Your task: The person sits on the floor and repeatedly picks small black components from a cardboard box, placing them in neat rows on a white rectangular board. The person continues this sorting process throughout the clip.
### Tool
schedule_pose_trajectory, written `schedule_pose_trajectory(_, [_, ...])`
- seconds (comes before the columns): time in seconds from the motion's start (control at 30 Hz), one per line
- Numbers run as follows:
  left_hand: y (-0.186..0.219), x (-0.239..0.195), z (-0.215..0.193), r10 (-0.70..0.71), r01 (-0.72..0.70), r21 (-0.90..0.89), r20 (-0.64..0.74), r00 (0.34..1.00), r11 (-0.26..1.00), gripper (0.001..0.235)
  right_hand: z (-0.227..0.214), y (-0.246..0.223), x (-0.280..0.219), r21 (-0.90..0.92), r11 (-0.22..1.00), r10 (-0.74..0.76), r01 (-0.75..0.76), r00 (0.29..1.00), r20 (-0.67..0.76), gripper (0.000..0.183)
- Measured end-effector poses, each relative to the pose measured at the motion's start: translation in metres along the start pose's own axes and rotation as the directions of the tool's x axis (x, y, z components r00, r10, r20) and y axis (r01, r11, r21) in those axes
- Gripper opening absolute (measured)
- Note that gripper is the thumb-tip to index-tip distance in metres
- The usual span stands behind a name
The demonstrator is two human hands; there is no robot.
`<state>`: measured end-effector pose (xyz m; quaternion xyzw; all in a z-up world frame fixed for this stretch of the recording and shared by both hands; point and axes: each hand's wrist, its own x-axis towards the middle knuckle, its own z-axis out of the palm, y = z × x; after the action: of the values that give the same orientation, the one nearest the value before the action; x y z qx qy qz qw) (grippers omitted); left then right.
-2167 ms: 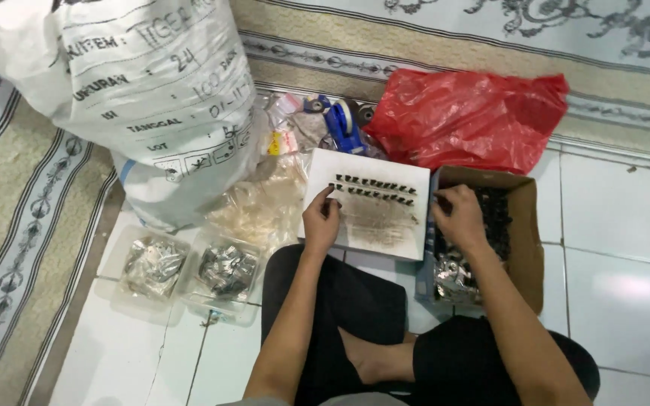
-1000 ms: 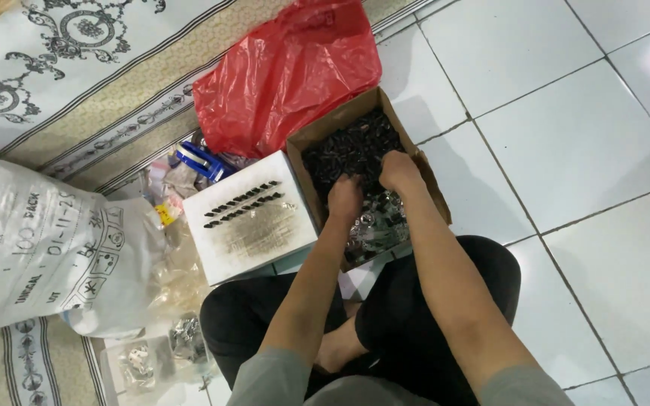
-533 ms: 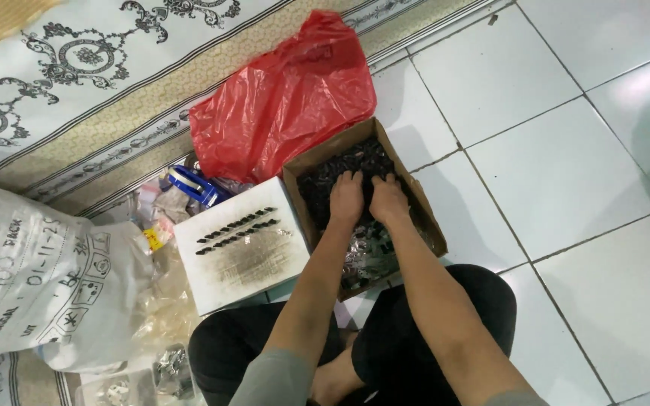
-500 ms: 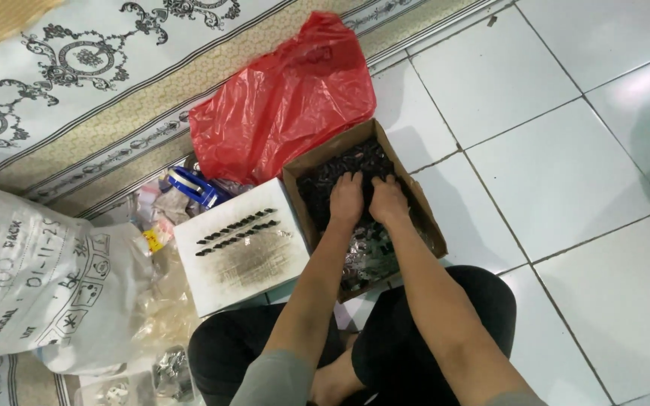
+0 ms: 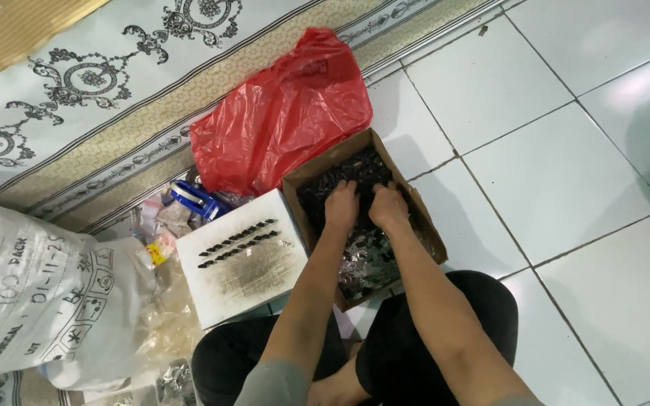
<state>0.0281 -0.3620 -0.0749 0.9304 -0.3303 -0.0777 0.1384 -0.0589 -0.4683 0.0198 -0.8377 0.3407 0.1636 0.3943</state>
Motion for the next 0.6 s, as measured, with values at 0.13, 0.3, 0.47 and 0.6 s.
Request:
schedule_pose_trajectory(0.13, [-0.005, 0.012, 0.010, -0.093, 0.095, -0.080, 0.023, 0.995, 0.992, 0.022, -0.001, -0.001, -0.001, -0.012, 1.000, -0.008, 0.008, 1.000, -0.006, 0.054])
schedule_pose_trajectory(0.3, [-0.011, 0.017, 0.018, -0.120, 0.128, -0.136, 0.067, 0.990, 0.982, 0.019, -0.001, 0.003, 0.001, 0.028, 1.000, -0.014, 0.014, 1.000, -0.019, 0.052])
schedule_pose_trajectory(0.47, [0.011, -0.004, -0.046, -0.183, 0.220, -0.448, 0.126, 0.975, 0.866, 0.027, -0.004, 0.004, 0.007, 0.084, 0.995, -0.048, 0.049, 0.999, -0.020, 0.045])
schedule_pose_trajectory(0.6, [0.017, -0.020, -0.065, -0.211, 0.249, -0.711, 0.143, 0.967, 0.657, 0.028, 0.032, 0.026, 0.051, 0.321, 0.941, -0.090, 0.109, 0.993, -0.073, 0.039])
